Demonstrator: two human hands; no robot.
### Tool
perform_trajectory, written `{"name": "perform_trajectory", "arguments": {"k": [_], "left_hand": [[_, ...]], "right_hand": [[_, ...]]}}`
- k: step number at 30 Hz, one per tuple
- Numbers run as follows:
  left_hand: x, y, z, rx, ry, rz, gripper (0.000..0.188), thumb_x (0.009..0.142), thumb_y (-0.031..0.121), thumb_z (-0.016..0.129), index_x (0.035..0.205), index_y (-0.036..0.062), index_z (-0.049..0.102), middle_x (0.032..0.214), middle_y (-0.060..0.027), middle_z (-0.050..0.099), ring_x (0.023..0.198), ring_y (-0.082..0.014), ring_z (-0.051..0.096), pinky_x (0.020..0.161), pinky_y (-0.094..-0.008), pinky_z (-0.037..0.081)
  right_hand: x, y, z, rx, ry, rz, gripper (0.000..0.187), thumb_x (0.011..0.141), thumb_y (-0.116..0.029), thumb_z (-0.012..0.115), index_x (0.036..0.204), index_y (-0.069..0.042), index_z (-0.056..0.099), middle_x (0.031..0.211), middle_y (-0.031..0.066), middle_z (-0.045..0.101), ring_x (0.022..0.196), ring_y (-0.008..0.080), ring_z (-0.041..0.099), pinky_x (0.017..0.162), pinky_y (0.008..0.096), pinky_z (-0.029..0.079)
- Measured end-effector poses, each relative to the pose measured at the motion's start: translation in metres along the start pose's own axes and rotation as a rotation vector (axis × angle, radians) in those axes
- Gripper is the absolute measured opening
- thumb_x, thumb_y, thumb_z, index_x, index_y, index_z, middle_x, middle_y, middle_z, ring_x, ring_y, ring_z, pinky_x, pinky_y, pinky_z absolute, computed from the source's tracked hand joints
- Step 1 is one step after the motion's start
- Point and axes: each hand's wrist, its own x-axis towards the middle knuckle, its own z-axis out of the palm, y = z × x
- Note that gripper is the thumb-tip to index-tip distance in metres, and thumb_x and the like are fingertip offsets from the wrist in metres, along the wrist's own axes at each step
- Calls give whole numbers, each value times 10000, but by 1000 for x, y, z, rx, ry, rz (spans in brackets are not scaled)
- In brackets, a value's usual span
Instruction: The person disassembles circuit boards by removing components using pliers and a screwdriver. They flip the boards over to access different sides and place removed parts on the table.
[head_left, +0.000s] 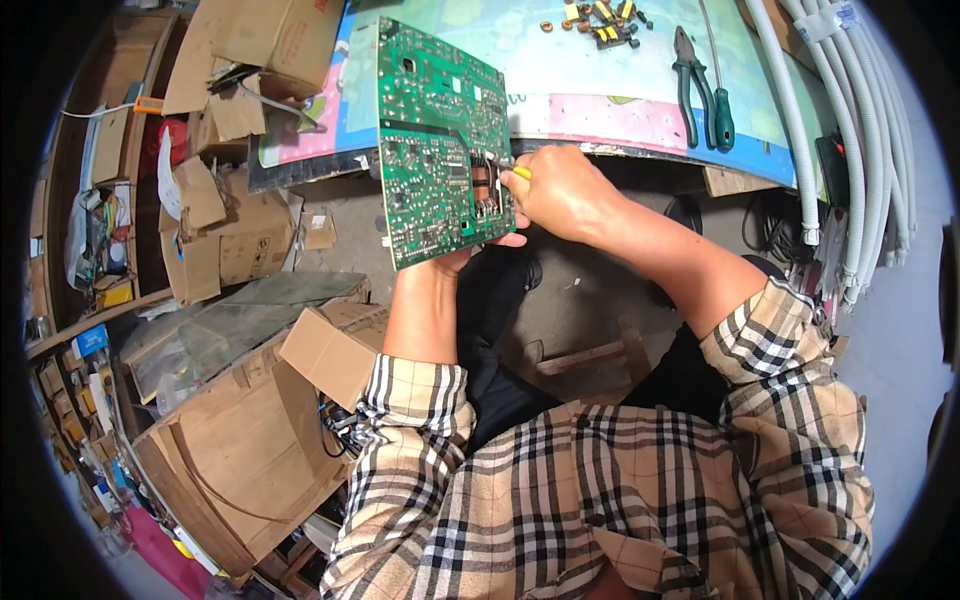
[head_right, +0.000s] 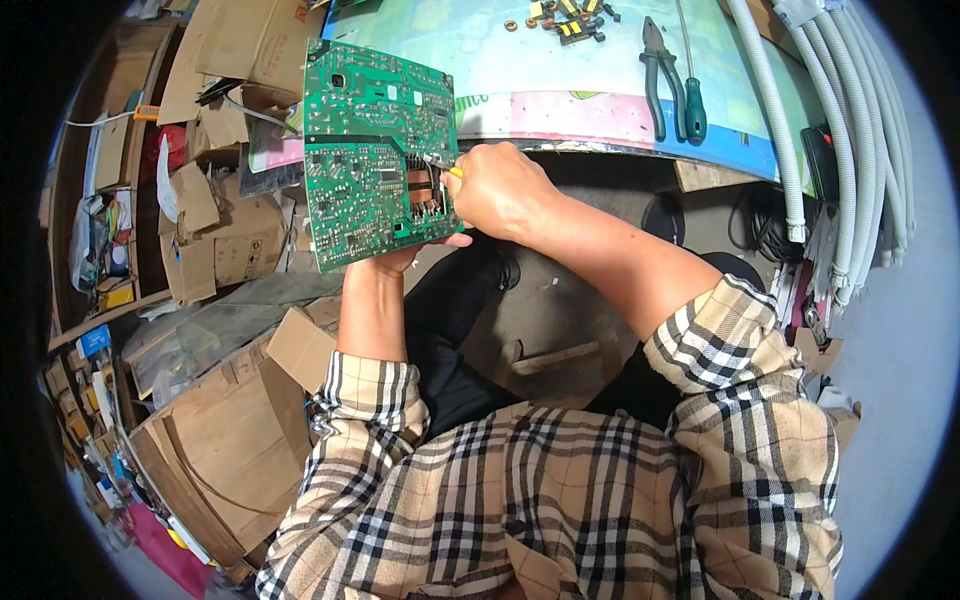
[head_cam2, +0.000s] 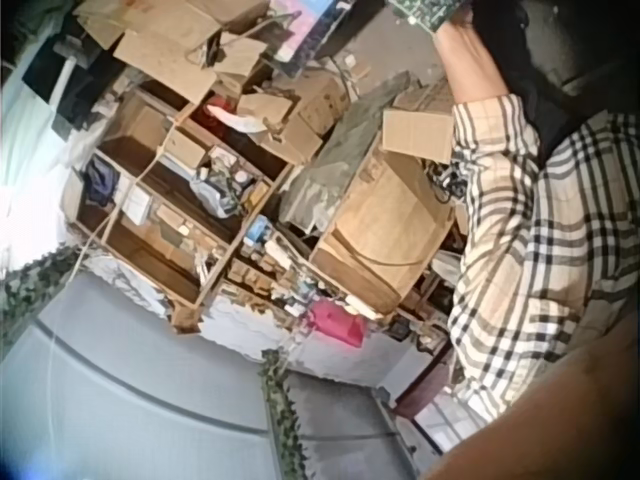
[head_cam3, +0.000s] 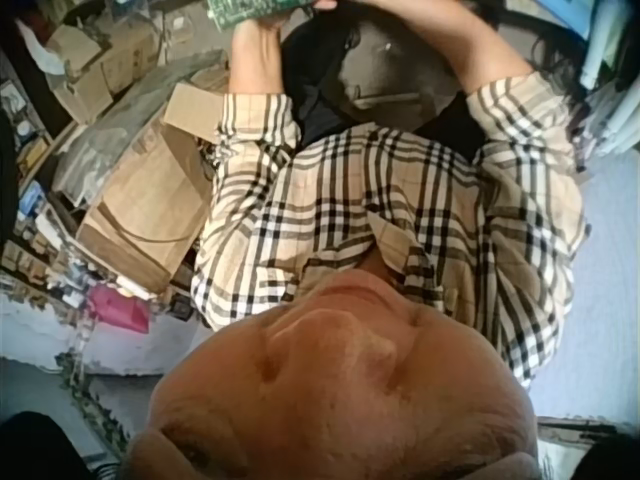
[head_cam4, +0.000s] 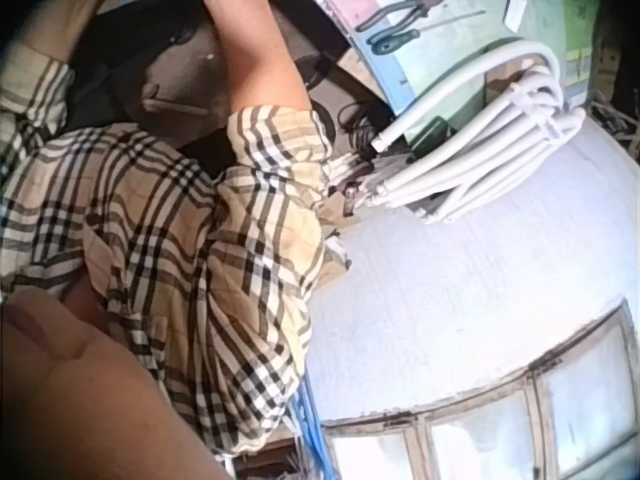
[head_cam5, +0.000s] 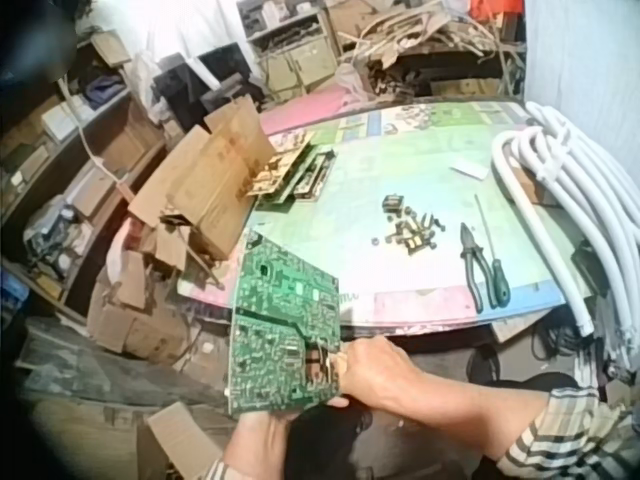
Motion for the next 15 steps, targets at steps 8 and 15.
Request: {"name": "perform_trajectory", "arguments": {"k": [8,15], "left_hand": [[1,-3,-8,146,41,-70,637,922,505,430,1172,-74,515,917,-271,653,712,-409,684,530,-515,598],[0,-2,6,215,142,12,570,942,480,410,1158,-31,541,906,-242,665,678,-367,686,515,-476,598]], "right_hand": [[-5,5,2,224,-133,85,360,928,-298,519,768,1,640,780,195,656,780,379,632,737,430,494],[-7,10,8,110,-2,12,352,927,-308,511,819,0,643,815,224,652,812,410,624,759,471,482]]}}
